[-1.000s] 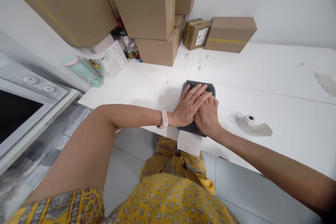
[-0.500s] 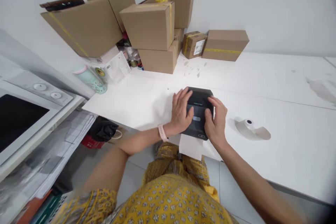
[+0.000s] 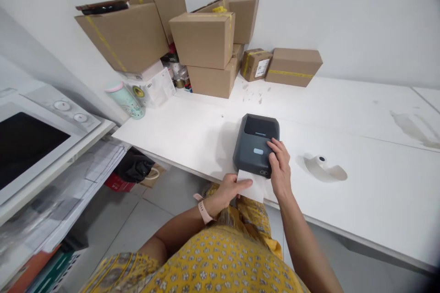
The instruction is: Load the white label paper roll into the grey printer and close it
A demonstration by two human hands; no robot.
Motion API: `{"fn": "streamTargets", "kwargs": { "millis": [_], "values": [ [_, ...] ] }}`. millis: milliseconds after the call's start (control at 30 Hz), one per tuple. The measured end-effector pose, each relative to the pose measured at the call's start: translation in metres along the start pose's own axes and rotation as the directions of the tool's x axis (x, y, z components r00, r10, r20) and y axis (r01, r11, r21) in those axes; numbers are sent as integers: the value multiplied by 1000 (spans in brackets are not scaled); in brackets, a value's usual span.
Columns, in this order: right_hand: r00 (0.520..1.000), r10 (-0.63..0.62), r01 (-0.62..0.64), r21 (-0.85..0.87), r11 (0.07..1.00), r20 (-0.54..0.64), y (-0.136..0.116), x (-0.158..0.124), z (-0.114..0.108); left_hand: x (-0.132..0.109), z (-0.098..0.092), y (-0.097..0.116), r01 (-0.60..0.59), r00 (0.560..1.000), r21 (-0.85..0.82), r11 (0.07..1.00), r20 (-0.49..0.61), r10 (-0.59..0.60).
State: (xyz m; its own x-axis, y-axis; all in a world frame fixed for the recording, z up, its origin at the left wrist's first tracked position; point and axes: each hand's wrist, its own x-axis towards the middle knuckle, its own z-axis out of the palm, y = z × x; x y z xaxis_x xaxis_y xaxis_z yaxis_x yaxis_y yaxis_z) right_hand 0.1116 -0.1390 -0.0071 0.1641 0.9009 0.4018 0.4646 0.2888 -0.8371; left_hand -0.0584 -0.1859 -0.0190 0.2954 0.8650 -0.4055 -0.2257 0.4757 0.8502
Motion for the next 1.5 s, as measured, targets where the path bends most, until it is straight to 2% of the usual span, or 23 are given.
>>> {"fn": "streamTargets", "kwargs": {
  "millis": [200,400,533,600,667,767,833,900,967,1033,1167,1267,1400,1500],
  "values": [
    [999,-43,43,-35,998,-1,4,-1,2,-6,9,-5,-35,999,-1,999,-23,35],
    [998,-46,42,-85,995,-38,-4,-1,5,0,7,-11,-30,998,38,999,-52,32],
    [996,49,-55,-87,995,-70,-11,11,8,-2,2,-13,-89,996,121,989,25,87],
    [992,124,-125,-61,990,-28,-11,18,8,-6,-2,-12,-148,989,179,973,6,149],
    [984,177,-176,-29,984,34,-10,24,7,-9,-9,-8,-223,957,262,939,-124,262],
    [976,208,-208,4,978,69,-6,27,7,-7,-20,3,-322,820,397,860,-336,462],
    [977,207,-207,-3,978,50,-5,28,8,-1,-23,13,-396,756,438,807,-344,557],
    [981,191,-190,-32,981,30,-5,28,8,8,-22,23,-466,739,437,769,-287,610],
    [985,170,-168,-62,984,30,-5,27,8,16,-16,29,-508,745,417,754,-228,627],
    [985,168,-164,-74,984,45,-5,23,4,21,-8,31,-517,770,391,762,-178,613],
    [954,287,-296,114,949,87,1,5,-5,20,1,26,-488,818,372,789,-121,563],
    [933,355,-357,265,896,57,6,-12,-5,19,1,20,-471,825,395,788,-118,552],
    [931,363,-353,383,853,50,10,-29,5,22,-1,10,-447,838,399,800,-128,531],
    [928,371,-346,432,833,27,9,-33,12,25,0,5,-468,822,403,786,-128,555]
  ]
}}
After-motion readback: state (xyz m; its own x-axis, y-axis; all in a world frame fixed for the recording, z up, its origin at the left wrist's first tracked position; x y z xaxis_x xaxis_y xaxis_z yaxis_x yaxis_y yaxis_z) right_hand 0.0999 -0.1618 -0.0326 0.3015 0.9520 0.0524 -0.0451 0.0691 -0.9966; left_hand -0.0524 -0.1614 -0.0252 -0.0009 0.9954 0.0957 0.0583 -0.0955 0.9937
